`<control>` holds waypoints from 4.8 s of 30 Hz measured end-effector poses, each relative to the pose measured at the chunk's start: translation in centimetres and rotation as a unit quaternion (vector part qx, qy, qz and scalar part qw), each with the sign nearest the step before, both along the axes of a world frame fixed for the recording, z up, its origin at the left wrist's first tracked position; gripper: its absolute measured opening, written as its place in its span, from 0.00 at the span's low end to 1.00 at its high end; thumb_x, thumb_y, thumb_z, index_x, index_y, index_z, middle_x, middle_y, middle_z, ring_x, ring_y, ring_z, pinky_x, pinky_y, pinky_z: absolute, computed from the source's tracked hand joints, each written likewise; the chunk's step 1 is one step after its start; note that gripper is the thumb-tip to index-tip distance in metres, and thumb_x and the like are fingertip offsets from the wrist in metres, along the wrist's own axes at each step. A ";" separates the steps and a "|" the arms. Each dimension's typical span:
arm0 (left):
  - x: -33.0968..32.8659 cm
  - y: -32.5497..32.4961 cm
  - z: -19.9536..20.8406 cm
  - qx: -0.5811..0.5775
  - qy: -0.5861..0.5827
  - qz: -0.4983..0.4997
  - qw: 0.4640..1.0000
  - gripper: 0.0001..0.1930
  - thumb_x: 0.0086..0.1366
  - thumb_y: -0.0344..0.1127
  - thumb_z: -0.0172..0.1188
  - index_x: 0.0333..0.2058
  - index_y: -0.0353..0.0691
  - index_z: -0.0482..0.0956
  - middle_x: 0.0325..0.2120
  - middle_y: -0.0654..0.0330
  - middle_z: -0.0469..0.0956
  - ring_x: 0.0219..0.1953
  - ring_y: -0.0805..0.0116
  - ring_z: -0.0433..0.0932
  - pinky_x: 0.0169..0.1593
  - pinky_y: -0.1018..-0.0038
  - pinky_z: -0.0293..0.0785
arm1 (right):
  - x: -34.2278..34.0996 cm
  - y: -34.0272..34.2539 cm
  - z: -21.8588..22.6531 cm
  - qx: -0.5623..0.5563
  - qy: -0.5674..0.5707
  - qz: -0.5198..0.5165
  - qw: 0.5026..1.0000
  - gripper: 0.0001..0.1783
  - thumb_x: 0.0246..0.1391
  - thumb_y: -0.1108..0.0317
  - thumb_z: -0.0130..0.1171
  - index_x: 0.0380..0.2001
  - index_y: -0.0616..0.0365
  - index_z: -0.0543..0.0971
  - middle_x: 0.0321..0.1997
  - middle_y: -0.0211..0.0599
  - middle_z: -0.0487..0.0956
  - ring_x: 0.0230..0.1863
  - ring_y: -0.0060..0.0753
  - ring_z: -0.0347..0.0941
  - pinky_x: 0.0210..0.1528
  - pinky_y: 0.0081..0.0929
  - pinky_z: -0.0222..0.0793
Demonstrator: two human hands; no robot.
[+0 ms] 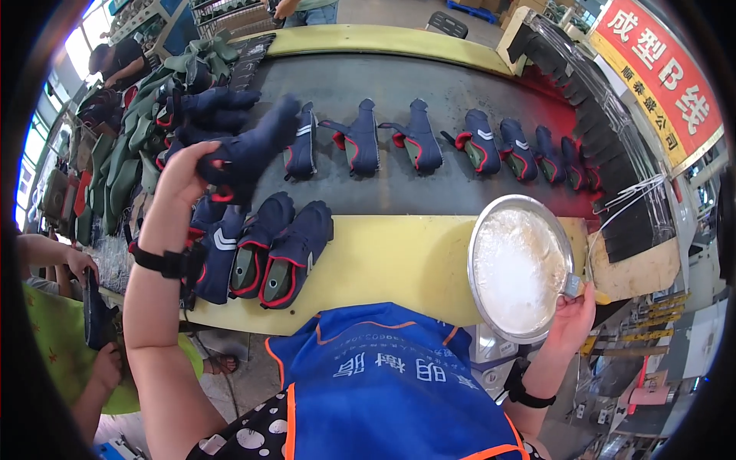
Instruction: Applying white adhesive to the bottom of shoe soles using a brush and arranging shoes on a conveyor belt.
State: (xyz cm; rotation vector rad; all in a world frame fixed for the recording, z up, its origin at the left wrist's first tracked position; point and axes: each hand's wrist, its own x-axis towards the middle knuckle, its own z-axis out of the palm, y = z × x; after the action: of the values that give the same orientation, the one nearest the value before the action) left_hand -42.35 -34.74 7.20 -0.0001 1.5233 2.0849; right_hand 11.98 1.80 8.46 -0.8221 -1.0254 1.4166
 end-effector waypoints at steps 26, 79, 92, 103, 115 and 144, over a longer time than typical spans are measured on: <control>28.7 8.2 -9.1 -0.392 0.389 -0.237 0.799 0.66 0.49 0.46 0.77 0.73 0.40 0.33 0.53 0.37 0.68 0.54 0.42 0.72 0.56 0.57 0.73 | 1.2 0.9 -3.9 -0.110 -0.018 -0.040 0.993 0.12 0.65 0.65 0.61 0.47 0.58 0.77 0.40 0.28 0.80 0.33 0.17 0.73 0.33 0.15 0.70; 22.9 14.9 -6.3 0.008 -0.040 -0.519 0.854 0.51 0.47 0.36 0.62 0.72 0.35 0.54 0.67 0.48 0.64 0.68 0.57 0.64 0.71 0.68 0.53 | -7.5 0.4 -1.1 0.410 -0.282 0.268 0.825 0.08 0.48 0.73 0.68 0.34 0.53 0.84 0.35 0.31 0.82 0.39 0.38 0.79 0.42 0.30 0.73; 24.4 14.0 -7.2 0.022 -0.055 -0.516 0.855 0.50 0.48 0.29 0.61 0.73 0.39 0.51 0.66 0.48 0.63 0.66 0.56 0.66 0.70 0.66 0.56 | -8.5 -1.2 -2.5 0.261 -0.381 0.144 0.875 0.11 0.56 0.66 0.65 0.29 0.58 0.73 0.22 0.38 0.76 0.23 0.35 0.75 0.29 0.29 0.70; 26.0 12.8 -7.6 0.036 -0.076 -0.503 0.860 0.52 0.51 0.29 0.65 0.73 0.41 0.47 0.65 0.46 0.63 0.66 0.55 0.67 0.69 0.62 0.59 | -7.7 -2.8 -3.0 0.219 -0.440 0.087 0.866 0.13 0.56 0.66 0.64 0.25 0.59 0.71 0.16 0.42 0.74 0.20 0.47 0.75 0.25 0.35 0.67; 25.9 12.3 -8.2 0.036 -0.065 -0.509 0.857 0.53 0.51 0.27 0.65 0.74 0.44 0.44 0.64 0.46 0.65 0.65 0.55 0.68 0.69 0.62 0.59 | -6.4 -9.9 -2.4 0.181 -0.374 0.160 0.895 0.14 0.58 0.69 0.64 0.25 0.59 0.70 0.15 0.35 0.69 0.17 0.26 0.65 0.23 0.27 0.63; 23.6 11.9 -8.2 0.071 -0.116 -0.510 0.849 0.50 0.53 0.37 0.59 0.73 0.36 0.45 0.67 0.46 0.60 0.67 0.56 0.67 0.68 0.64 0.64 | -15.1 -2.9 -0.3 0.373 -0.272 0.374 0.804 0.11 0.58 0.69 0.64 0.29 0.59 0.73 0.26 0.33 0.75 0.28 0.27 0.72 0.33 0.26 0.67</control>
State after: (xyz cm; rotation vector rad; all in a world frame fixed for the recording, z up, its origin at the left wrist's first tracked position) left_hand -18.73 -22.82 -1.05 0.4870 0.8799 1.2462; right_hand -3.10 -1.07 8.21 -0.1920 -2.3540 1.1998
